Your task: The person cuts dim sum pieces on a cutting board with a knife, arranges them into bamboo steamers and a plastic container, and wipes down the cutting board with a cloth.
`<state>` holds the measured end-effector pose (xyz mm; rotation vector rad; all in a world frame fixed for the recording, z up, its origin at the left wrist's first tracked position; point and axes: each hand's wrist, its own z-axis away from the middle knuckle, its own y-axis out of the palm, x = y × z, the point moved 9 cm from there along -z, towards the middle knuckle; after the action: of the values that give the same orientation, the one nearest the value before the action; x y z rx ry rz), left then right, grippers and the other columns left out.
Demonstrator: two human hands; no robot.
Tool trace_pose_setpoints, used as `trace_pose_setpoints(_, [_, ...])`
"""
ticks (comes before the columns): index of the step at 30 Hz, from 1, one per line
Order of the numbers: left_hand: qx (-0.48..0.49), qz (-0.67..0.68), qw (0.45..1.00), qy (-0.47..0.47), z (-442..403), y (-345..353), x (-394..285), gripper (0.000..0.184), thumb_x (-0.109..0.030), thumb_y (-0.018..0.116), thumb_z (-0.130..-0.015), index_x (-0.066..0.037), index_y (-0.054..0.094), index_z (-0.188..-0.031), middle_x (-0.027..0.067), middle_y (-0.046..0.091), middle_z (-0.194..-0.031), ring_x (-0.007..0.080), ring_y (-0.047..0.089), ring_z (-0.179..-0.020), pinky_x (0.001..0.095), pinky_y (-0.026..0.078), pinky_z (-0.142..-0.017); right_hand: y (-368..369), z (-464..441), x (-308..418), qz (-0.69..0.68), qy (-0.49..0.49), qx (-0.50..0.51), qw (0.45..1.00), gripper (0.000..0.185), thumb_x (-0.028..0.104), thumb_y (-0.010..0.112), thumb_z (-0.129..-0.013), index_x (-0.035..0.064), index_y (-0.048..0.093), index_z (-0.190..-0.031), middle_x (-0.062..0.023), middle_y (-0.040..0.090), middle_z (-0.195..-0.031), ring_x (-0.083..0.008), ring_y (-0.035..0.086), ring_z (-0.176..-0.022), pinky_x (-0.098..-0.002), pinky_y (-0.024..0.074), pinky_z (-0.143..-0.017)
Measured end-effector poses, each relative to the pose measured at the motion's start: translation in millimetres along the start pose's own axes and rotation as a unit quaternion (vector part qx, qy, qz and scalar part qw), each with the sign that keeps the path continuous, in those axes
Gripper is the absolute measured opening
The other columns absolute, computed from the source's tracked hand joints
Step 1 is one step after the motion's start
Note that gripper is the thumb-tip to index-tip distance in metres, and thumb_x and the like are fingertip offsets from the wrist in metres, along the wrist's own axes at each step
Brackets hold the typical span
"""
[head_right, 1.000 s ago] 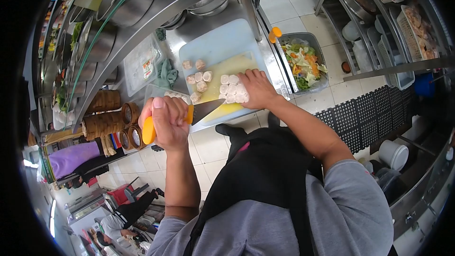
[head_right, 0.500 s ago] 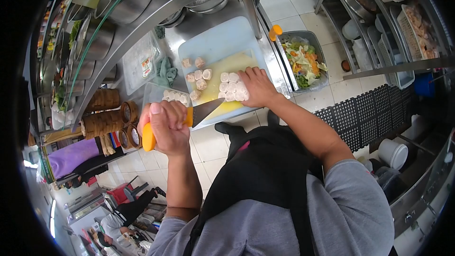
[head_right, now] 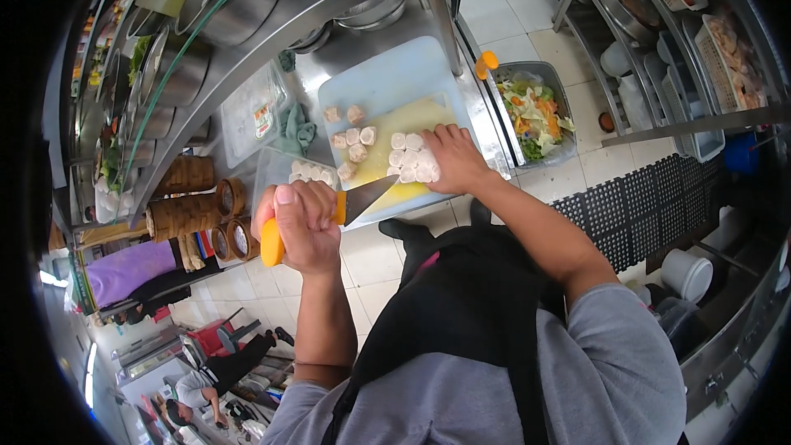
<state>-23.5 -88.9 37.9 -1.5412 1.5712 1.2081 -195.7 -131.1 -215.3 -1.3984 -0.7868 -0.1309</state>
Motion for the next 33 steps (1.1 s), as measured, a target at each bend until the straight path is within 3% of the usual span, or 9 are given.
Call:
trace_pose_setpoints(14, [-0.007, -0.018, 1.000, -0.002, -5.6, 2.3, 2.3, 0.037, -0.015, 0.048, -0.105, -0.011, 0.035, -0.071, -0.0002, 0.034, -0.052, 0.0104, 0.031, -0.044, 0.0305, 0.033, -0.046, -2.4, 1.0, 0.6, 0.001, -0.001, -0.016, 1.000, 0.093, 0.035, 0.085, -0.062, 0.0005, 0.051, -0.141, -0.0180, 0.054, -0.124, -0.0361, 0.049, -0.120, -0.0451, 0.0377, -0.102])
trace_pose_setpoints(16, [-0.011, 0.014, 1.000, 0.004, -6.0, -0.4, 2.7, 0.041, -0.012, 0.050, -0.106, -0.008, 0.034, -0.069, 0.0039, 0.040, -0.052, 0.0113, 0.035, -0.044, 0.0299, 0.034, -0.044, -2.6, 1.2, 0.3, -0.001, -0.001, -0.019, 1.000, 0.093, 0.035, 0.085, -0.062, 0.0005, 0.051, -0.141, -0.0179, 0.054, -0.123, -0.0361, 0.049, -0.120, -0.0450, 0.0377, -0.102])
trace_pose_setpoints(33, [-0.022, 0.007, 1.000, 0.000, -8.9, -1.6, 5.7, 0.040, -0.013, 0.051, -0.106, -0.007, 0.035, -0.069, 0.0041, 0.040, -0.052, 0.0118, 0.036, -0.044, 0.0302, 0.035, -0.044, -3.0, 0.9, 0.4, -0.002, -0.001, -0.024, 1.000, 0.092, 0.034, 0.085, -0.062, 0.0000, 0.051, -0.141, -0.0181, 0.053, -0.122, -0.0365, 0.049, -0.118, -0.0455, 0.0380, -0.102])
